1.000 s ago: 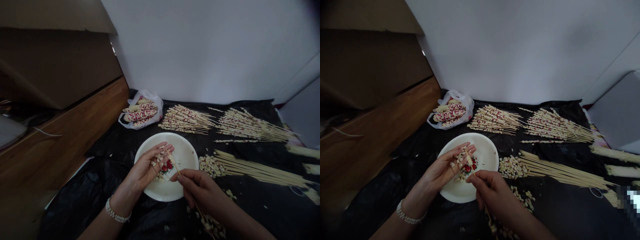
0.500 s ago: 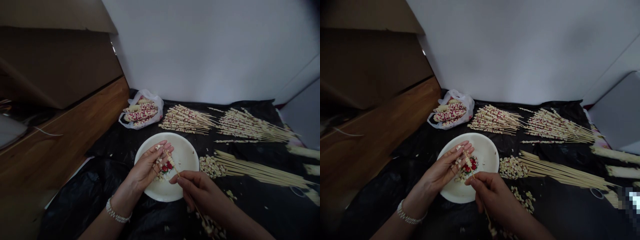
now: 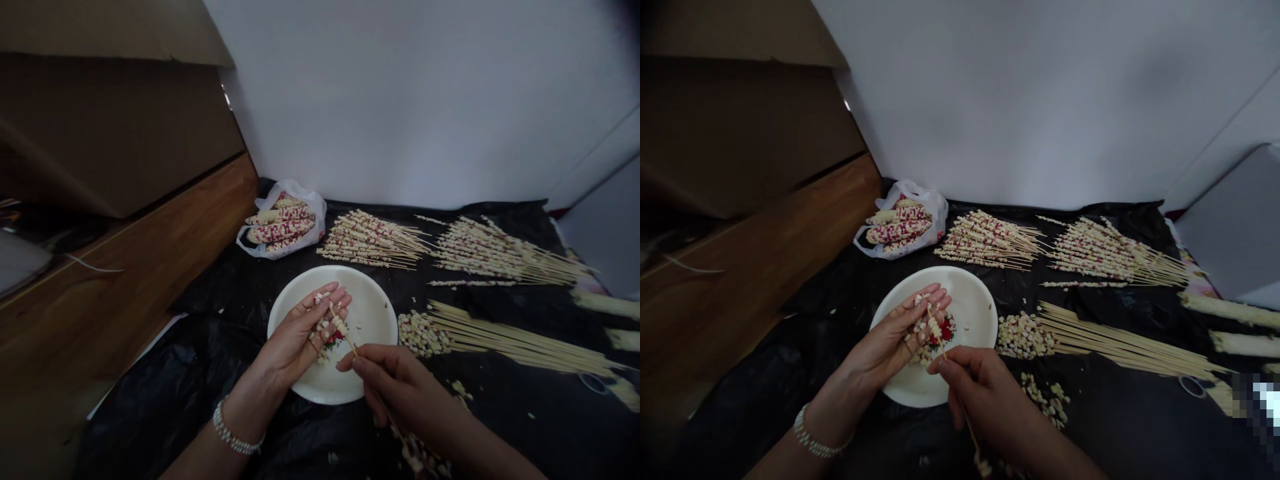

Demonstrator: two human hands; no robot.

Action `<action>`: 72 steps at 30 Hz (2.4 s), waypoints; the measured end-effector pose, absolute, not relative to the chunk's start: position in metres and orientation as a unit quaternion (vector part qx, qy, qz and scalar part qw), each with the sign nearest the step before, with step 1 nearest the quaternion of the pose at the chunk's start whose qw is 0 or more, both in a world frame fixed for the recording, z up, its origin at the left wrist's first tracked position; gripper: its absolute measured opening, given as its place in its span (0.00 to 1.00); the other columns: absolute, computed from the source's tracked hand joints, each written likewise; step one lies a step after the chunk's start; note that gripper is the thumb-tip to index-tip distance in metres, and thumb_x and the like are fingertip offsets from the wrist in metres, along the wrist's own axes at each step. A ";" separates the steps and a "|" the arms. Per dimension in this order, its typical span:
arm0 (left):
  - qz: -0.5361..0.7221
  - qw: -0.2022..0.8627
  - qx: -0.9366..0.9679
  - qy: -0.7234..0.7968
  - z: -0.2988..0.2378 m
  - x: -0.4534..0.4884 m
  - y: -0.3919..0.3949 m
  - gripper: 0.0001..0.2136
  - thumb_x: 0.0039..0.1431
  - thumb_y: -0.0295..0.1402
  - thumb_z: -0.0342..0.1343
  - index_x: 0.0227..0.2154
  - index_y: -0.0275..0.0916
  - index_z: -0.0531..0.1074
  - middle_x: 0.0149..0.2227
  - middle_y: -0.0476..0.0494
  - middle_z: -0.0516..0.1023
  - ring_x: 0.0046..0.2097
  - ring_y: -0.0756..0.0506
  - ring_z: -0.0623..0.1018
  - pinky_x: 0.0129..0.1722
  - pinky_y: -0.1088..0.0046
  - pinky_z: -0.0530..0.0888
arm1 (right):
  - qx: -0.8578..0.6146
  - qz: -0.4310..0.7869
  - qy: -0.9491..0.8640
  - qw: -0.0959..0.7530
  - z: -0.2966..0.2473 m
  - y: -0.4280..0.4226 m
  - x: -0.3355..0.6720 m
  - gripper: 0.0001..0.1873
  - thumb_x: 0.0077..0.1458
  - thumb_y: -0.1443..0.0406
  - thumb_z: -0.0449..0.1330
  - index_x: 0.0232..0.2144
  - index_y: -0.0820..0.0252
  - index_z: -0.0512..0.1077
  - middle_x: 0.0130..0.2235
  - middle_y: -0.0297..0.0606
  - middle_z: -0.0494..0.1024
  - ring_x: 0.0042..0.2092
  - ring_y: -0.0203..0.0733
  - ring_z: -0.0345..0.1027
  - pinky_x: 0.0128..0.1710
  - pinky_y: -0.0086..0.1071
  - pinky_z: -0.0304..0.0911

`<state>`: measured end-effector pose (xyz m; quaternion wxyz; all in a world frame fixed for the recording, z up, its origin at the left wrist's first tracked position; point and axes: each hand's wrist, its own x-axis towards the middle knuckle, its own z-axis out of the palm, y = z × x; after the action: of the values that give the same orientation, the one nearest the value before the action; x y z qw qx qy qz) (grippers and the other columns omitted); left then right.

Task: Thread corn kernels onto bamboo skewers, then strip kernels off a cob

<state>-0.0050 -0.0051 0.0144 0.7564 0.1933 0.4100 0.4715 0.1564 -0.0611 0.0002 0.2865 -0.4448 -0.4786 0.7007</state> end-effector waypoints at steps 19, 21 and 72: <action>0.496 0.736 0.154 0.434 0.017 -0.005 -0.002 0.19 0.56 0.21 0.58 0.52 0.35 0.72 0.51 0.36 0.77 0.54 0.43 0.75 0.52 0.74 0.74 | -0.456 0.706 -0.470 0.271 -0.002 -0.061 0.157 0.20 0.60 0.51 0.53 0.41 0.61 0.74 0.13 0.25 0.63 0.16 0.28 0.50 0.17 0.25 0.44; 0.495 0.733 0.158 0.438 0.015 -0.005 -0.002 0.17 0.57 0.21 0.58 0.50 0.35 0.72 0.51 0.37 0.78 0.53 0.44 0.76 0.50 0.75 0.75 | -0.453 0.712 -0.465 0.269 -0.002 -0.061 0.157 0.21 0.60 0.51 0.53 0.41 0.61 0.73 0.13 0.25 0.62 0.15 0.28 0.49 0.17 0.25 0.43; 0.458 0.770 0.171 0.411 0.004 -0.009 -0.006 0.13 0.62 0.25 0.53 0.48 0.31 0.74 0.32 0.41 0.79 0.31 0.53 0.79 0.34 0.81 0.77 | -0.446 0.704 -0.469 0.292 0.000 -0.057 0.160 0.20 0.60 0.51 0.54 0.39 0.61 0.74 0.13 0.25 0.63 0.14 0.26 0.49 0.14 0.22 0.42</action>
<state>-0.0088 -0.0056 0.0036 0.7695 0.1707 0.4107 0.4584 0.1601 -0.0572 0.0001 0.2920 -0.4461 -0.4694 0.7038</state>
